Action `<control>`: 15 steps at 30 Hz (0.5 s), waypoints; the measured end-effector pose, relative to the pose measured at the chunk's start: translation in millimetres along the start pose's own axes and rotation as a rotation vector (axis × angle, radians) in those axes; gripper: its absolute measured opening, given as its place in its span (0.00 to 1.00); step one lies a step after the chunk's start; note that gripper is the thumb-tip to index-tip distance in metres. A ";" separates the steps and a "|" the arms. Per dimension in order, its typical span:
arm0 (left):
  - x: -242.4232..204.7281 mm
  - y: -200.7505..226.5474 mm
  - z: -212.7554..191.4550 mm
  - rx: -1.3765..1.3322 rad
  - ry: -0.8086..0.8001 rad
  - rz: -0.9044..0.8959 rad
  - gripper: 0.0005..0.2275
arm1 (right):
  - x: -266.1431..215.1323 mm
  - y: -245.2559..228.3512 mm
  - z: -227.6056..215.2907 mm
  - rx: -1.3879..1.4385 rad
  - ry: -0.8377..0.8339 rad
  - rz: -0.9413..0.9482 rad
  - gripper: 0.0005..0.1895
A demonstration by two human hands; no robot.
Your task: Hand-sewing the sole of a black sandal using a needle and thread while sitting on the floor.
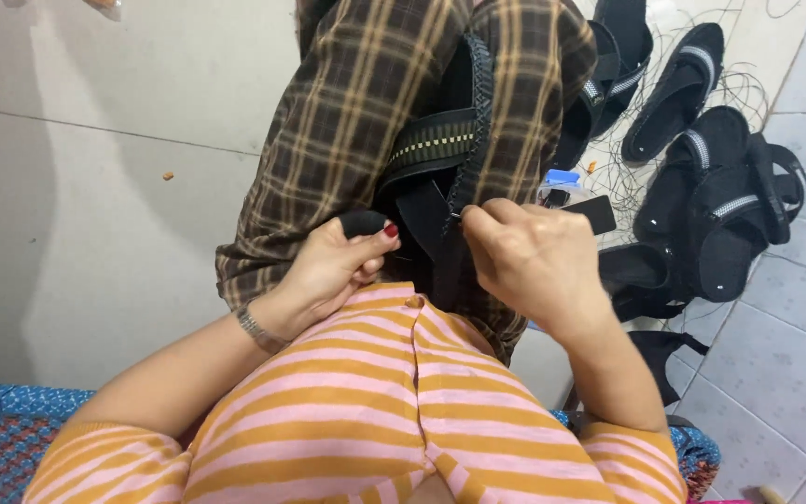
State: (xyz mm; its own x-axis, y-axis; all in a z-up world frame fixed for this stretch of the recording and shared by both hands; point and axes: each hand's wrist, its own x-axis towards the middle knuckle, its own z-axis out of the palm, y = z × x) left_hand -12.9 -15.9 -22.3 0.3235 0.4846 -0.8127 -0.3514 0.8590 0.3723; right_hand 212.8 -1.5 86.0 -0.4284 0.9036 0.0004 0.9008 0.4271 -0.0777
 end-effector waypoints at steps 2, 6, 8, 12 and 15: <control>8.9 -7.5 6.6 -0.047 -0.016 0.013 0.07 | 4.8 4.0 -3.9 0.042 -0.040 -0.033 0.04; -3.2 17.9 25.4 0.282 -0.116 0.131 0.09 | -4.5 6.6 4.3 0.018 -0.050 -0.019 0.04; -3.7 14.6 6.8 0.554 -0.162 0.360 0.09 | -17.5 4.2 17.6 -0.128 -0.061 -0.044 0.09; -12.5 22.2 4.8 0.618 -0.074 0.445 0.09 | -32.5 2.5 -5.0 -0.239 -0.122 -0.021 0.17; -22.2 25.9 -0.2 0.640 -0.036 0.433 0.10 | -41.0 3.3 -33.0 -0.189 -0.187 0.003 0.21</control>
State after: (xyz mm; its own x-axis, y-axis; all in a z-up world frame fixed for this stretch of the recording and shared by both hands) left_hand -29.4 -4.4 5.3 0.3054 0.7948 -0.5245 0.1192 0.5146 0.8491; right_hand 235.6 -36.0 118.6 -0.4155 0.8905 -0.1856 0.8917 0.4390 0.1103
